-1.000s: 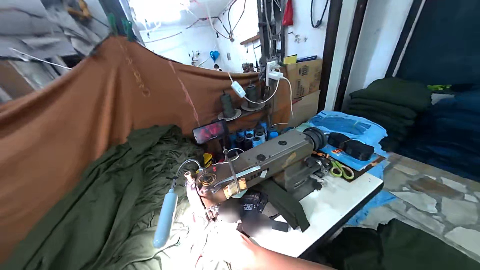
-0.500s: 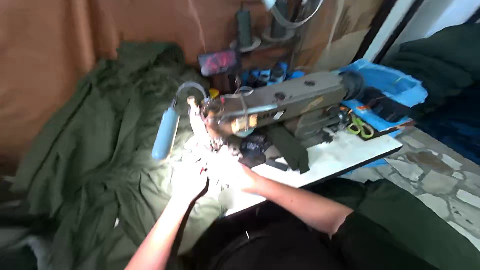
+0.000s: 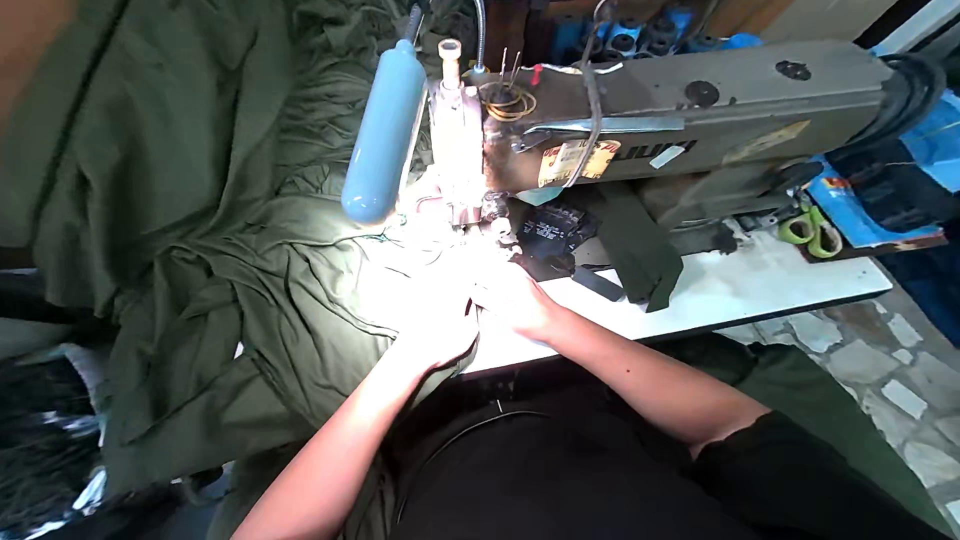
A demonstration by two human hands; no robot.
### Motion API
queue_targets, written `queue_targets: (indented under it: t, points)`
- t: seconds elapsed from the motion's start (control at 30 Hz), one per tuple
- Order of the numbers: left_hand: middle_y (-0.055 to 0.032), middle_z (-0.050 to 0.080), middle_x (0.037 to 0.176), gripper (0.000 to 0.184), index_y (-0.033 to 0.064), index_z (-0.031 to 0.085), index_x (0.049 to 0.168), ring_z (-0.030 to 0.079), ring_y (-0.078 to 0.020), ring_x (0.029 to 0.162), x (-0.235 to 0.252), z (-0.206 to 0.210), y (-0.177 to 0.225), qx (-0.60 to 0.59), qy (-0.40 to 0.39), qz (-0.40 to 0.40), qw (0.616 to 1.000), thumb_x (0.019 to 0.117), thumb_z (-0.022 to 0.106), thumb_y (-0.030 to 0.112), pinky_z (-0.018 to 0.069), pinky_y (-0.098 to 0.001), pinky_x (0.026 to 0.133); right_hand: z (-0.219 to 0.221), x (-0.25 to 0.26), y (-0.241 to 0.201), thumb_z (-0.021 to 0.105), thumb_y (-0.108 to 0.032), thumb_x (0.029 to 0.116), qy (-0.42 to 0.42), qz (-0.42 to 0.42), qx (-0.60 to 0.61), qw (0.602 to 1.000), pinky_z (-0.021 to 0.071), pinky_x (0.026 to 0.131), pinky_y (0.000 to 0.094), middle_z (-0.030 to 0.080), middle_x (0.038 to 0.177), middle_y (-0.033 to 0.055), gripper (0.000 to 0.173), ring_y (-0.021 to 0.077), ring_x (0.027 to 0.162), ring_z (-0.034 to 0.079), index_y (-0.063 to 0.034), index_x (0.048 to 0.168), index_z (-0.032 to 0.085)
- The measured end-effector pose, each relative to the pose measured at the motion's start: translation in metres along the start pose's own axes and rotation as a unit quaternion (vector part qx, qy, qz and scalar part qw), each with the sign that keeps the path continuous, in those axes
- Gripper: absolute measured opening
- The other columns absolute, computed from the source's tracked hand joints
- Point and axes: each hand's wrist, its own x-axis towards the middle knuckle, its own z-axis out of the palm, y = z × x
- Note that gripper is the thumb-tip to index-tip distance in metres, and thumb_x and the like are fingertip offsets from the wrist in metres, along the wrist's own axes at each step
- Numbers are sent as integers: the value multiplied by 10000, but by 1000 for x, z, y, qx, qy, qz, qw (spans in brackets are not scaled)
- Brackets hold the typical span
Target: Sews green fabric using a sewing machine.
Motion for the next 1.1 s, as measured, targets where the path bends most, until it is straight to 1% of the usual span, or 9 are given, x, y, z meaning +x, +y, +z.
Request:
queue_targets:
  t: [0.1, 0.17, 0.43, 0.5, 0.7, 0.83, 0.93, 1.0, 1.1]
  points:
    - [-162, 677, 1215, 375, 50, 669, 1256, 631, -333, 1175, -1, 2, -4, 14, 21, 16, 1000, 956, 539, 233, 496, -563, 953, 4, -1, 2, 643, -50, 916, 20, -17, -11, 1000, 549, 889, 537, 702, 978, 170, 100, 352, 1012, 688, -32, 969, 727]
    - [-183, 646, 1299, 463, 44, 665, 1284, 597, -367, 1239, 1, 5, -10, 44, 58, 46, 996, 894, 565, 274, 457, -600, 999, 5, -1, 3, 633, -57, 926, 28, -24, -9, 999, 550, 899, 526, 705, 985, 162, 97, 344, 1013, 688, -38, 950, 725]
    - [-117, 645, 1370, 491, 98, 684, 1297, 608, -328, 1264, 14, -7, -28, 60, 53, 105, 991, 871, 546, 298, 485, -580, 1000, 7, -2, 3, 601, -88, 951, 11, -18, -3, 1000, 533, 963, 524, 716, 1049, 162, 165, 340, 1078, 678, -72, 1006, 756]
    - [-145, 705, 1257, 407, 65, 727, 1222, 664, -343, 1175, 23, -8, -38, 29, 84, 143, 986, 918, 510, 226, 500, -583, 968, 6, -1, 1, 598, -85, 959, -7, -27, -13, 1000, 504, 1011, 523, 718, 1110, 160, 223, 337, 1129, 661, -80, 1105, 767]
    - [-84, 759, 1093, 322, 118, 791, 1028, 695, -278, 1091, 36, -9, -53, -20, 162, 195, 967, 973, 479, 173, 508, -525, 973, -3, 2, 5, 621, -157, 942, -59, -9, 29, 998, 486, 1020, 514, 710, 1169, 146, 215, 320, 1168, 637, -54, 1075, 756]
    - [-101, 728, 1220, 379, 117, 779, 1148, 648, -311, 1202, 25, 7, -48, -7, 152, 124, 981, 962, 458, 193, 462, -570, 1024, -16, 26, 19, 681, -133, 921, -50, 127, 64, 989, 504, 978, 535, 718, 1109, 219, 249, 377, 1094, 670, 11, 1116, 740]
    - [-77, 672, 1355, 427, 132, 735, 1272, 591, -298, 1297, 24, 12, -42, -11, 140, 108, 984, 957, 449, 171, 412, -557, 1089, 0, 38, 39, 630, -191, 993, -34, 232, 78, 969, 406, 1133, 490, 646, 1328, 212, 318, 367, 1292, 565, -12, 1246, 701]
    - [-70, 654, 1385, 427, 137, 720, 1298, 578, -297, 1313, 26, 14, -38, -2, 139, 89, 986, 980, 441, 202, 399, -559, 1100, 6, 42, 51, 586, -323, 1013, -48, 238, 41, 969, 363, 1163, 503, 621, 1402, 161, 404, 343, 1361, 518, -59, 1303, 684]
    - [-81, 641, 1403, 460, 126, 694, 1332, 577, -308, 1313, 29, 15, -33, -2, 139, 58, 989, 967, 435, 233, 405, -574, 1087, 11, 48, 63, 465, -437, 1045, -61, 208, -14, 976, 357, 1148, 521, 661, 1338, 92, 439, 281, 1333, 543, -148, 1286, 689]
